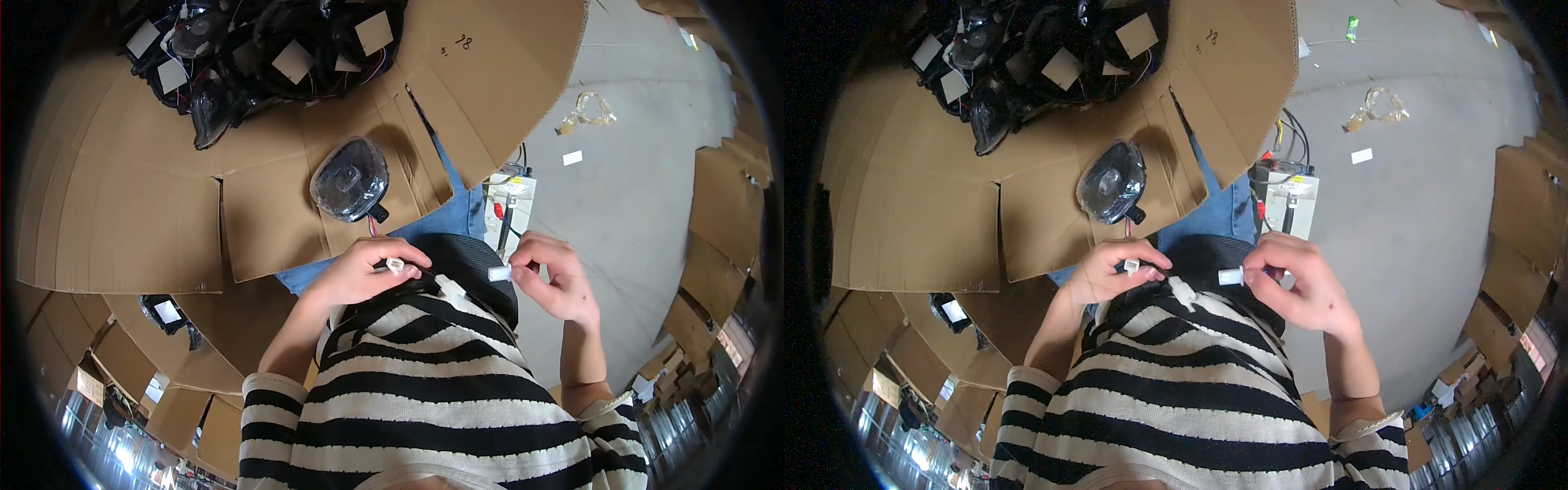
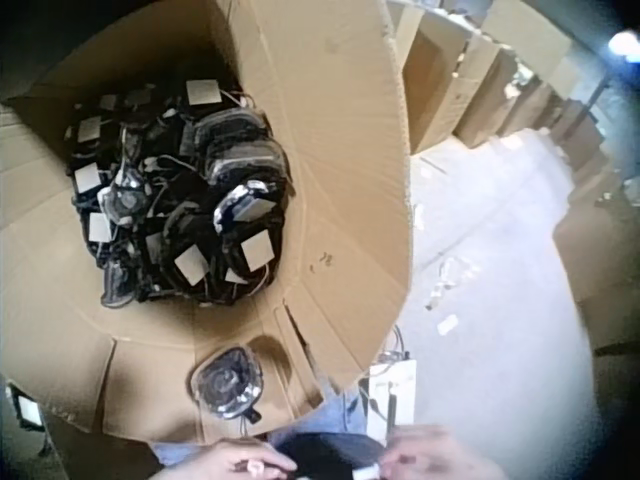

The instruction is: The person sits on the floor surrounded by cardboard boxes and connects white plastic electrical connectors to black electronic components. They repeatedly pick up components, align the connectors, and plug them together before placing the items back into the boxes.

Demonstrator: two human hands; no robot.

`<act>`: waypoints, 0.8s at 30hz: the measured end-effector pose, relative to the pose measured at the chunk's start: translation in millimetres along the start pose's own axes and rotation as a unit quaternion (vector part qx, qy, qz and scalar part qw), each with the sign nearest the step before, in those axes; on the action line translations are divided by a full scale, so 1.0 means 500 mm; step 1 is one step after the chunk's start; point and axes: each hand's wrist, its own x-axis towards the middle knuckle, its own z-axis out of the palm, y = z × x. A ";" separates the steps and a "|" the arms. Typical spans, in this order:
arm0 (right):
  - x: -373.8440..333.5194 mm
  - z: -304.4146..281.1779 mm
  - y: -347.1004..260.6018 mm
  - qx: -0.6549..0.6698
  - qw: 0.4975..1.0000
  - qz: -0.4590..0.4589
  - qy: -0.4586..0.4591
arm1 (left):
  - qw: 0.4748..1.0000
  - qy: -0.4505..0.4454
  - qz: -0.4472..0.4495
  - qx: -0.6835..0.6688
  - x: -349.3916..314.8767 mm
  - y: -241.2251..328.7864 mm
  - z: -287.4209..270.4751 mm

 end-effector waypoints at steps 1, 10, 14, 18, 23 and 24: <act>-0.003 -0.001 -0.006 0.000 1.000 -0.011 -0.009 | 1.000 0.004 0.002 -0.009 0.002 0.003 0.004; 0.000 0.032 -0.007 -0.035 0.995 -0.091 -0.005 | 0.999 0.032 0.007 -0.002 0.003 0.015 0.004; 0.003 0.032 -0.007 -0.019 0.995 -0.093 -0.005 | 0.998 0.019 0.030 0.052 0.003 0.022 0.000; 0.007 0.038 -0.008 -0.063 0.992 -0.106 0.001 | 0.995 0.002 0.062 0.077 0.002 0.020 -0.003; 0.011 0.051 -0.010 -0.174 0.975 -0.134 0.030 | 0.986 -0.013 -0.057 -0.156 -0.008 0.005 -0.005; 0.012 0.055 -0.008 -0.187 0.972 -0.135 0.047 | 0.978 -0.012 -0.088 -0.188 -0.008 0.006 -0.004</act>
